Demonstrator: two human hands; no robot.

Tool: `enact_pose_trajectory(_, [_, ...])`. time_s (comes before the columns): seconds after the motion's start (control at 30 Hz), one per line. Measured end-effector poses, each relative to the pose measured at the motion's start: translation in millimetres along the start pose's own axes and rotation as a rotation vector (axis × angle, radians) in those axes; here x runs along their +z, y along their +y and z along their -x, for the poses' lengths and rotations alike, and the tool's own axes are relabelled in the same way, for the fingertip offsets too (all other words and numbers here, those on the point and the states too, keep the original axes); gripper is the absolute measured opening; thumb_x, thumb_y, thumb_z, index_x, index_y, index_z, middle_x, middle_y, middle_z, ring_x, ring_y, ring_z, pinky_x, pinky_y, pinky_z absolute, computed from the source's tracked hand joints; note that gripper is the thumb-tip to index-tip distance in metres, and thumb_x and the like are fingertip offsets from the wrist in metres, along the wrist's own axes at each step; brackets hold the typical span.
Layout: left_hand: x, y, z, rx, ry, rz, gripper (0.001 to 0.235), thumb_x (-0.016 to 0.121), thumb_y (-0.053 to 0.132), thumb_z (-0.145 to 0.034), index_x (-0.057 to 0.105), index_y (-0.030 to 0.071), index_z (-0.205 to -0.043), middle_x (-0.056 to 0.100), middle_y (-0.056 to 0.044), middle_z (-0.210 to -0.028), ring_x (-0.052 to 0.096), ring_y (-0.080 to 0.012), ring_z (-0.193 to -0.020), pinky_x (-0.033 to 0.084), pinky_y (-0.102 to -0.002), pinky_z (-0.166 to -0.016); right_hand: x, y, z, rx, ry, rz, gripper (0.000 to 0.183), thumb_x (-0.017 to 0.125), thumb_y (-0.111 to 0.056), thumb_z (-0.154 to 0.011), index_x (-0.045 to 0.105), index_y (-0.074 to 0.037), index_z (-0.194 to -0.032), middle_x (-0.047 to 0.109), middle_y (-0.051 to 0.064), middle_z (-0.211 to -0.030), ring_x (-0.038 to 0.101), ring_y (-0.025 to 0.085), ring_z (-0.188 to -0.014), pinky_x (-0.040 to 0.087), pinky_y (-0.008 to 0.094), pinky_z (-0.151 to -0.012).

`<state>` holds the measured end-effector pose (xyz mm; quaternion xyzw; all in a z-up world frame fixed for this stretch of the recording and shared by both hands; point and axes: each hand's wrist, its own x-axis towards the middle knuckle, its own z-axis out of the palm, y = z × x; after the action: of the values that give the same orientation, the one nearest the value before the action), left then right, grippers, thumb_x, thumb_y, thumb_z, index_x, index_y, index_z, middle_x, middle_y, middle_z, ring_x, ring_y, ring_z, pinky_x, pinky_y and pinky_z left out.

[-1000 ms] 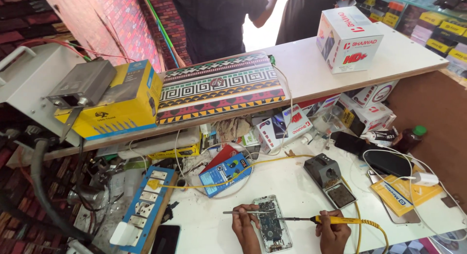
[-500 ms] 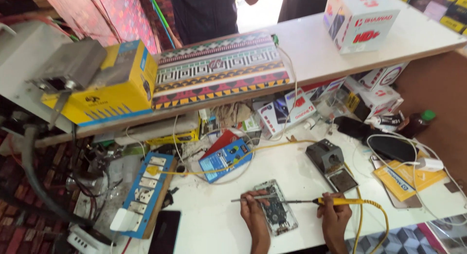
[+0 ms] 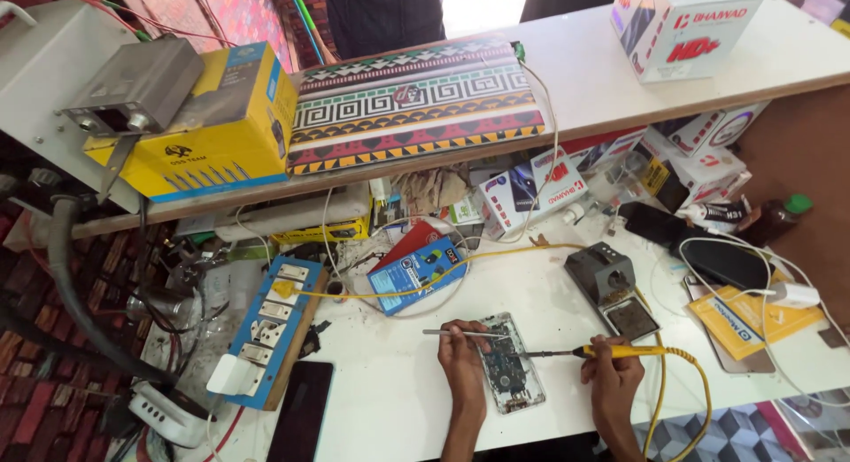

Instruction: The person uses a soldering iron and a small tool to work on a disassembled mobile phone circuit board. They repeatedly apply heat to various points on the board while holding it steady with the other hand.

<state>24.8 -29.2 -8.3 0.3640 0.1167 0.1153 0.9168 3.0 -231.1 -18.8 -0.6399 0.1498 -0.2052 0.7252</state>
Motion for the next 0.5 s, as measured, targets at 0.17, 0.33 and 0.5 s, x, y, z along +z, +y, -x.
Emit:
enact_pose_trajectory(0.17, [-7,6,-3,0.000,0.019,-0.121,0.027,0.044,0.028,-0.107,0.056,0.005,-0.099,0.068,-0.013,-0.093,0.055,-0.0165,-0.074,0.048,-0.033,-0.072,-1,-7,2,0.026,0.089,-0.020,0.024,0.056,-0.016,-0.106,0.057,0.004,-0.094,0.051,0.007,-0.055,0.047,0.014,-0.046,0.036,0.028,-0.048])
enact_pose_trajectory(0.33, [-9,9,-6,-0.021,0.085,0.015,0.029,0.044,0.030,-0.108,0.056,0.005,-0.100,0.067,-0.014,-0.092,0.055,-0.0173,-0.074,0.046,-0.034,-0.071,2,-6,0,0.052,0.066,0.057,0.024,0.058,-0.018,-0.106,0.058,0.004,-0.095,0.053,0.009,-0.055,0.048,0.015,-0.046,0.036,0.029,-0.048])
enact_pose_trajectory(0.5, [-9,5,-6,-0.067,0.042,-0.019,0.028,0.046,0.031,-0.106,0.056,0.005,-0.101,0.068,-0.014,-0.094,0.056,-0.0174,-0.076,0.047,-0.034,-0.074,-2,9,-4,0.080,0.063,0.057,0.025,0.060,-0.019,-0.104,0.061,0.003,-0.093,0.054,0.009,-0.055,0.048,0.015,-0.045,0.036,0.029,-0.047])
